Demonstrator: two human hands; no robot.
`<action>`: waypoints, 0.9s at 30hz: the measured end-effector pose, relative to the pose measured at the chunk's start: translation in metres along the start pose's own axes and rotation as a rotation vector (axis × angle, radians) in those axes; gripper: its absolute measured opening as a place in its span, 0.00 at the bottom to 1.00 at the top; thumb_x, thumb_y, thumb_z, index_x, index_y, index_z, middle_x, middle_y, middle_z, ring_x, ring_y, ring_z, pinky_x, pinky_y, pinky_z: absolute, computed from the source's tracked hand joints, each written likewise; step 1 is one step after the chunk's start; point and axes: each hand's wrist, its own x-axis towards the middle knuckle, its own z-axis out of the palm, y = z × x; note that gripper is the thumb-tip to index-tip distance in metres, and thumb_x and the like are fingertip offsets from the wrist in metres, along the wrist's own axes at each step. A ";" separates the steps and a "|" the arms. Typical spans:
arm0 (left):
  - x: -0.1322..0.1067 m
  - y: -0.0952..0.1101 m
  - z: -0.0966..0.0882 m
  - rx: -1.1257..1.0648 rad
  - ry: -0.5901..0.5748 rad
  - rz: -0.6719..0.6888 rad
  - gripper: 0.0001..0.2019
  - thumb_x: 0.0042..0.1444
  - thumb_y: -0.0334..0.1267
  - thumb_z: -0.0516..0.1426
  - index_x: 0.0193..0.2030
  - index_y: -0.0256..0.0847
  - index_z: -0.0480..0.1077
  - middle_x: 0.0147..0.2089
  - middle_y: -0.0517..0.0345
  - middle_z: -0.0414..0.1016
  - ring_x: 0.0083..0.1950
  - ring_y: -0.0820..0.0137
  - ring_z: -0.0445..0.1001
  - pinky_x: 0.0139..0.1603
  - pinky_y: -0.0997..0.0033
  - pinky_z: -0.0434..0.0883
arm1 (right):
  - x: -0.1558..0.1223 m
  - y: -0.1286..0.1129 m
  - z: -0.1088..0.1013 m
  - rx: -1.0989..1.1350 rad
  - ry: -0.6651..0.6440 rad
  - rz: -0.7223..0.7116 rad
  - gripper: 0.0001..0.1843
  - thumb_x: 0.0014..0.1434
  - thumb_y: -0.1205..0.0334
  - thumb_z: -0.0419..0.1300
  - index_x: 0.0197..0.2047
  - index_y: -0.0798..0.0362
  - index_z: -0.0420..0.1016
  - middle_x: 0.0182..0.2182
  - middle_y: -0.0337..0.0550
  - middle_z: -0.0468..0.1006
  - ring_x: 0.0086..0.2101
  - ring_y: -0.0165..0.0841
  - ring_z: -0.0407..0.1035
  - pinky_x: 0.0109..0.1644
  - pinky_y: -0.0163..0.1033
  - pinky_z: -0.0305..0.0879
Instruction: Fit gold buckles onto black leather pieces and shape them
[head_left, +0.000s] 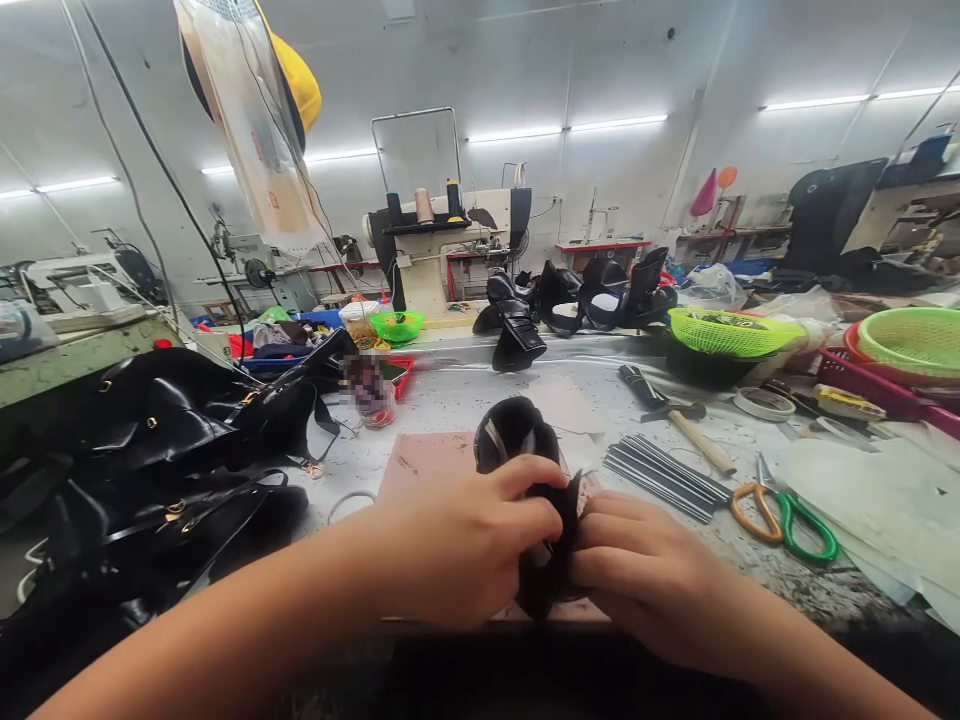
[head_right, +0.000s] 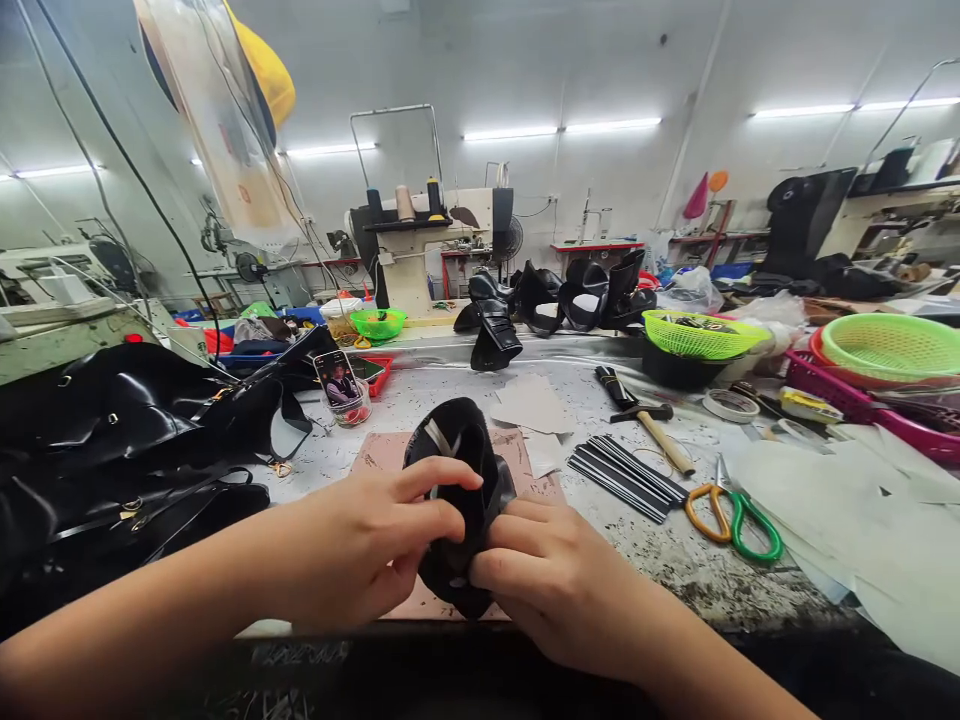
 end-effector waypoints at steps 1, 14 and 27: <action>0.005 0.003 -0.004 0.013 -0.048 0.031 0.10 0.47 0.23 0.52 0.35 0.38 0.67 0.56 0.51 0.67 0.39 0.71 0.74 0.38 0.75 0.71 | 0.000 0.000 -0.006 -0.013 -0.017 -0.007 0.11 0.58 0.75 0.50 0.30 0.51 0.67 0.24 0.39 0.68 0.27 0.31 0.60 0.31 0.36 0.59; 0.050 -0.006 -0.010 0.219 -0.303 -0.024 0.02 0.51 0.35 0.60 0.28 0.42 0.72 0.30 0.61 0.74 0.27 0.70 0.71 0.18 0.70 0.50 | -0.015 0.005 -0.015 -0.210 -0.081 0.068 0.07 0.46 0.73 0.54 0.28 0.52 0.66 0.59 0.55 0.62 0.47 0.41 0.69 0.46 0.45 0.69; 0.042 0.000 -0.013 0.096 -0.239 -0.176 0.07 0.51 0.29 0.52 0.26 0.41 0.68 0.24 0.60 0.71 0.27 0.69 0.69 0.39 0.67 0.68 | 0.002 0.006 -0.026 -0.142 -0.053 0.201 0.06 0.57 0.70 0.54 0.31 0.51 0.69 0.36 0.46 0.78 0.32 0.34 0.71 0.36 0.39 0.67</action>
